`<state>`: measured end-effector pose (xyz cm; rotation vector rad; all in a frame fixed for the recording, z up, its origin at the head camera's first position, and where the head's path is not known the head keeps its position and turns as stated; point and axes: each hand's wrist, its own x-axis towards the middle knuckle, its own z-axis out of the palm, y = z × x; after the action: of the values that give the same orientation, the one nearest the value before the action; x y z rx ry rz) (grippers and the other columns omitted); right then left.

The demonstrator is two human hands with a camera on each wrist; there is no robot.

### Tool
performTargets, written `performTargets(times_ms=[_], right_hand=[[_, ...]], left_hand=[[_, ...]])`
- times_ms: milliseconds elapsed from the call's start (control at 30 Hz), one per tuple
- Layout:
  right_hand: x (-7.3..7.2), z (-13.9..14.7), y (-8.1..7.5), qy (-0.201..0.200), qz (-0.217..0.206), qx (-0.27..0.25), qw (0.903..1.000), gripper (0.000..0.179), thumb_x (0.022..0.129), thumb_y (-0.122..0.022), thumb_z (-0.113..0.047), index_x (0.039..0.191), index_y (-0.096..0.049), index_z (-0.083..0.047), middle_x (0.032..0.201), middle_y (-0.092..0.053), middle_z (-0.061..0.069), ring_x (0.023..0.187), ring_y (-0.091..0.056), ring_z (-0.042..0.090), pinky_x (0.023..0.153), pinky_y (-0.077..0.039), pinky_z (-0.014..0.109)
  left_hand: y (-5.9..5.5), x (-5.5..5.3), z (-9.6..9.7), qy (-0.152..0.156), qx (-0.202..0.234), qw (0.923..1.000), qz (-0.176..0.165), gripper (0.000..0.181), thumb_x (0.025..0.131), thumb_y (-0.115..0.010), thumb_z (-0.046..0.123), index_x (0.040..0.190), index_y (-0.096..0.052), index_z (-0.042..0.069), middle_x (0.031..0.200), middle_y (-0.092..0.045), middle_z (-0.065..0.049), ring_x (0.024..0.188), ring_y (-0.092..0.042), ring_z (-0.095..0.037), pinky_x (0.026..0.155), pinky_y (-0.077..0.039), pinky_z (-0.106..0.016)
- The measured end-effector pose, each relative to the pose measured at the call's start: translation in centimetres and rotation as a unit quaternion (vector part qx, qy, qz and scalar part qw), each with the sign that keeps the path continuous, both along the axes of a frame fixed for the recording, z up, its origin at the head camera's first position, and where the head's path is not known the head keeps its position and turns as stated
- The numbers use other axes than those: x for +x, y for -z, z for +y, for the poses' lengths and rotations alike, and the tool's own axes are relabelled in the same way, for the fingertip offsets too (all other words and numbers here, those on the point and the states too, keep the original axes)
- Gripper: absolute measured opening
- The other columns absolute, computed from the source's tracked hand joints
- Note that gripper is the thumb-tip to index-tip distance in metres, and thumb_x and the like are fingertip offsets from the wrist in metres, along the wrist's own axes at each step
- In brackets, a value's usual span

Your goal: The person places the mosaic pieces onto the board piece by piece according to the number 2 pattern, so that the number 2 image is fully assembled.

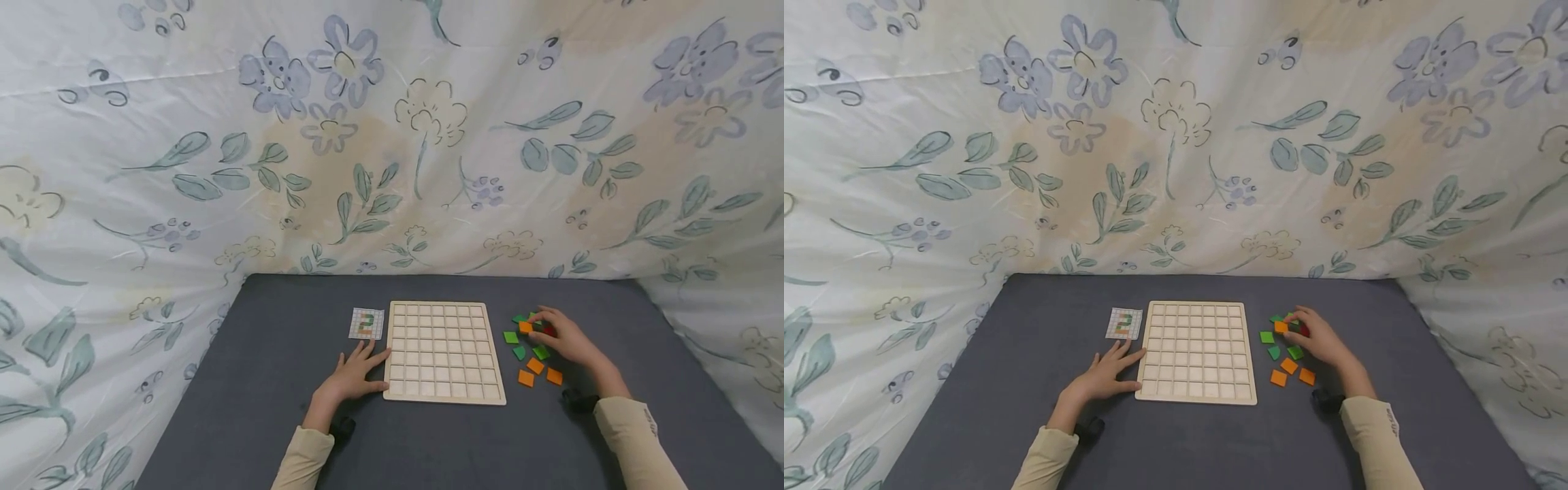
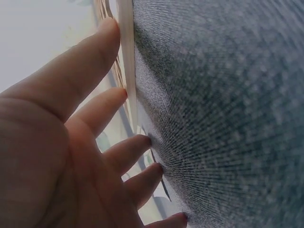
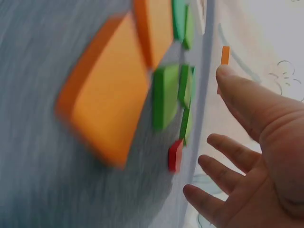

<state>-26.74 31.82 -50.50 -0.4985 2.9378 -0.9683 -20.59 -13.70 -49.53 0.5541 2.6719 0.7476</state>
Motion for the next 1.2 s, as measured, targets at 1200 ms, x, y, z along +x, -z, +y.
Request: performTargets(times_ms=[1200], right_hand=[[-1.8,-8.0,-0.4,-0.031,0.021,-0.048,0.9982,0.028,0.090,-0.062,-0.019,0.114,-0.060,-0.004,0.116,-0.053,0.020,0.109,-0.050,0.040,0.090,-0.042,0.056]], left_hand=[[0.6,-0.1,0.0,-0.001,-0.017,0.9998,0.006,0.068,0.087,-0.061,0.041,0.146,-0.033,0.020,0.153,-0.017,-0.017,0.141,-0.006,-0.040,0.105,-0.002,-0.069]])
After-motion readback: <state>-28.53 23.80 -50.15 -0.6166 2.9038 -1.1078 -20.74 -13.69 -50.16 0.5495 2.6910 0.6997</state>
